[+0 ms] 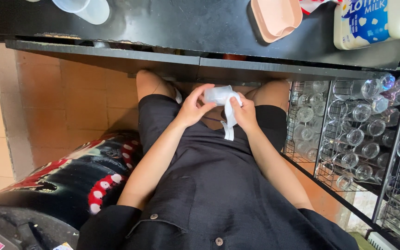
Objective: Wiping down plastic measuring cups with a tissue or cloth.
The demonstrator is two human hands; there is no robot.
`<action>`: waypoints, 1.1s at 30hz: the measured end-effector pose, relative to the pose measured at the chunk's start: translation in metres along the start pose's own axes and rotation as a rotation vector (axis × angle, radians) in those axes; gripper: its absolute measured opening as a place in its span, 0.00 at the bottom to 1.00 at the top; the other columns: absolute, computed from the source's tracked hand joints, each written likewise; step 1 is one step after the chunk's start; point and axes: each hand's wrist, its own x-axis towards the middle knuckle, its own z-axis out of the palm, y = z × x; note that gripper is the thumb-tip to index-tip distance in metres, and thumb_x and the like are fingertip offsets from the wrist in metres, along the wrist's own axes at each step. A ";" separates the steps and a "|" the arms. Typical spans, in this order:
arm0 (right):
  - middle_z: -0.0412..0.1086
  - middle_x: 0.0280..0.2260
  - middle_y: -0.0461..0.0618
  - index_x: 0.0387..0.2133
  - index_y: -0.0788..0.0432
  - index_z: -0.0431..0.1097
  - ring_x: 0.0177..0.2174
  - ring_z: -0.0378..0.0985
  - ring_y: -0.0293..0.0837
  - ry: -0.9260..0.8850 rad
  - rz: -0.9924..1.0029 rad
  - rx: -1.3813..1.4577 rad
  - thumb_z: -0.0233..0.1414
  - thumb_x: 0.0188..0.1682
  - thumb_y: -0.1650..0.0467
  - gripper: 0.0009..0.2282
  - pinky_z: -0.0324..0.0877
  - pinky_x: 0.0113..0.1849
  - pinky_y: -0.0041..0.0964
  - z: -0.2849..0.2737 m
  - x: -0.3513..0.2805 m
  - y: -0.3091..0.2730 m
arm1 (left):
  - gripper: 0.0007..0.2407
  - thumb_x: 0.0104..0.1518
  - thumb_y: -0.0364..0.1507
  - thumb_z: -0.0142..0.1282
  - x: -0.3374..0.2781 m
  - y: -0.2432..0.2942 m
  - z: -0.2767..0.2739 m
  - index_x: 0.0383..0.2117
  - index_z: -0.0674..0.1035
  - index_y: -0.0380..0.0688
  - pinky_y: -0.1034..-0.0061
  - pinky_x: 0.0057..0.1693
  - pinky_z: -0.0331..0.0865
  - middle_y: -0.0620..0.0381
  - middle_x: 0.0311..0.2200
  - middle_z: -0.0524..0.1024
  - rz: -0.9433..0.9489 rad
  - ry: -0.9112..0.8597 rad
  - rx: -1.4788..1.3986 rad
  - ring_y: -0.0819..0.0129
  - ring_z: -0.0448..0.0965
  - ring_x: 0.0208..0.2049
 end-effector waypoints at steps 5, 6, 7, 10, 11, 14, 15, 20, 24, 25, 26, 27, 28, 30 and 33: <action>0.73 0.37 0.45 0.42 0.64 0.76 0.37 0.74 0.35 -0.018 0.043 -0.101 0.53 0.56 0.69 0.09 0.69 0.40 0.30 0.007 0.000 -0.015 | 0.25 0.52 0.27 0.68 -0.002 0.001 -0.004 0.58 0.74 0.49 0.80 0.46 0.72 0.59 0.56 0.71 0.204 0.014 0.071 0.72 0.74 0.48; 0.71 0.38 0.47 0.41 0.66 0.76 0.38 0.74 0.37 -0.052 -0.013 -0.157 0.56 0.54 0.71 0.09 0.69 0.40 0.31 0.008 -0.002 -0.018 | 0.25 0.52 0.26 0.67 -0.002 0.001 -0.004 0.58 0.73 0.48 0.80 0.48 0.72 0.58 0.59 0.70 0.260 0.025 0.053 0.71 0.74 0.51; 0.71 0.38 0.47 0.41 0.66 0.76 0.38 0.74 0.37 -0.051 -0.012 -0.157 0.56 0.54 0.71 0.09 0.69 0.40 0.31 0.008 -0.003 -0.020 | 0.25 0.52 0.26 0.67 -0.001 0.000 -0.002 0.58 0.73 0.48 0.80 0.48 0.72 0.58 0.59 0.70 0.259 0.024 0.053 0.71 0.74 0.51; 0.71 0.37 0.47 0.41 0.65 0.76 0.37 0.74 0.37 -0.044 -0.037 -0.175 0.58 0.53 0.71 0.09 0.69 0.40 0.31 0.010 -0.003 -0.025 | 0.26 0.55 0.28 0.64 0.005 -0.030 0.002 0.61 0.69 0.47 0.82 0.46 0.73 0.58 0.57 0.71 0.148 0.031 -0.134 0.74 0.75 0.47; 0.72 0.38 0.47 0.41 0.65 0.75 0.38 0.75 0.37 -0.031 -0.064 -0.171 0.58 0.52 0.71 0.09 0.69 0.40 0.30 0.011 -0.003 -0.026 | 0.22 0.60 0.30 0.60 0.008 -0.055 0.004 0.61 0.70 0.45 0.82 0.44 0.73 0.57 0.53 0.74 0.024 0.032 -0.236 0.73 0.76 0.42; 0.71 0.38 0.48 0.40 0.66 0.76 0.38 0.75 0.37 -0.043 -0.084 -0.182 0.58 0.52 0.71 0.08 0.69 0.41 0.31 0.009 -0.004 -0.023 | 0.19 0.67 0.34 0.54 0.014 -0.090 0.009 0.61 0.73 0.40 0.82 0.41 0.74 0.55 0.47 0.78 -0.164 0.019 -0.362 0.72 0.77 0.36; 0.71 0.38 0.48 0.40 0.66 0.76 0.38 0.74 0.38 -0.070 -0.079 -0.196 0.57 0.53 0.71 0.08 0.69 0.41 0.31 0.009 -0.003 -0.021 | 0.18 0.69 0.34 0.52 0.015 -0.095 0.009 0.62 0.74 0.38 0.81 0.41 0.74 0.55 0.44 0.80 -0.228 0.007 -0.383 0.71 0.77 0.34; 0.74 0.35 0.46 0.40 0.66 0.75 0.35 0.73 0.34 -0.013 0.021 -0.082 0.51 0.59 0.68 0.10 0.69 0.39 0.30 0.003 0.001 0.006 | 0.23 0.62 0.29 0.60 0.004 -0.035 0.003 0.64 0.69 0.41 0.82 0.45 0.73 0.57 0.47 0.78 -0.016 -0.065 -0.239 0.74 0.76 0.39; 0.77 0.33 0.43 0.41 0.65 0.76 0.33 0.74 0.31 0.005 0.056 -0.012 0.51 0.59 0.68 0.11 0.70 0.37 0.29 0.003 0.003 0.008 | 0.26 0.56 0.28 0.64 0.001 -0.004 0.001 0.62 0.69 0.43 0.78 0.41 0.73 0.54 0.48 0.75 0.090 -0.066 -0.065 0.73 0.76 0.42; 0.77 0.33 0.43 0.41 0.65 0.76 0.33 0.74 0.31 0.003 0.056 -0.012 0.51 0.59 0.68 0.11 0.70 0.37 0.29 0.003 0.004 0.008 | 0.26 0.56 0.28 0.64 0.003 -0.012 0.002 0.62 0.69 0.43 0.78 0.41 0.73 0.54 0.48 0.75 0.090 -0.064 -0.065 0.73 0.76 0.42; 0.77 0.33 0.43 0.41 0.65 0.76 0.33 0.74 0.31 0.005 0.059 -0.034 0.52 0.58 0.68 0.11 0.71 0.37 0.29 0.004 0.003 0.008 | 0.25 0.58 0.30 0.61 0.004 -0.022 0.003 0.63 0.69 0.44 0.79 0.42 0.74 0.55 0.48 0.76 0.015 -0.065 -0.143 0.74 0.77 0.40; 0.77 0.33 0.43 0.41 0.65 0.76 0.34 0.74 0.31 0.007 0.063 -0.056 0.53 0.56 0.68 0.10 0.71 0.37 0.29 0.004 0.003 0.009 | 0.23 0.61 0.31 0.58 0.005 -0.031 0.004 0.64 0.68 0.46 0.79 0.43 0.75 0.56 0.47 0.77 -0.059 -0.065 -0.220 0.75 0.77 0.39; 0.77 0.33 0.43 0.41 0.65 0.76 0.34 0.74 0.31 0.007 0.063 -0.056 0.53 0.56 0.68 0.10 0.71 0.37 0.29 0.005 0.003 0.007 | 0.23 0.61 0.31 0.58 0.008 -0.048 0.006 0.64 0.68 0.46 0.79 0.43 0.75 0.56 0.47 0.77 -0.059 -0.066 -0.220 0.75 0.77 0.39; 0.77 0.35 0.43 0.43 0.65 0.76 0.35 0.75 0.31 -0.062 0.049 0.026 0.54 0.56 0.68 0.11 0.71 0.39 0.30 0.007 0.002 0.002 | 0.18 0.68 0.34 0.53 0.012 -0.084 0.010 0.63 0.71 0.44 0.80 0.44 0.75 0.55 0.45 0.80 -0.241 -0.066 -0.324 0.75 0.79 0.35; 0.77 0.36 0.43 0.44 0.65 0.76 0.36 0.74 0.31 -0.094 0.033 0.023 0.52 0.58 0.67 0.11 0.71 0.40 0.29 0.005 0.003 0.012 | 0.19 0.67 0.32 0.57 0.010 -0.077 0.009 0.63 0.73 0.42 0.80 0.44 0.72 0.53 0.43 0.80 -0.161 -0.056 -0.247 0.75 0.76 0.35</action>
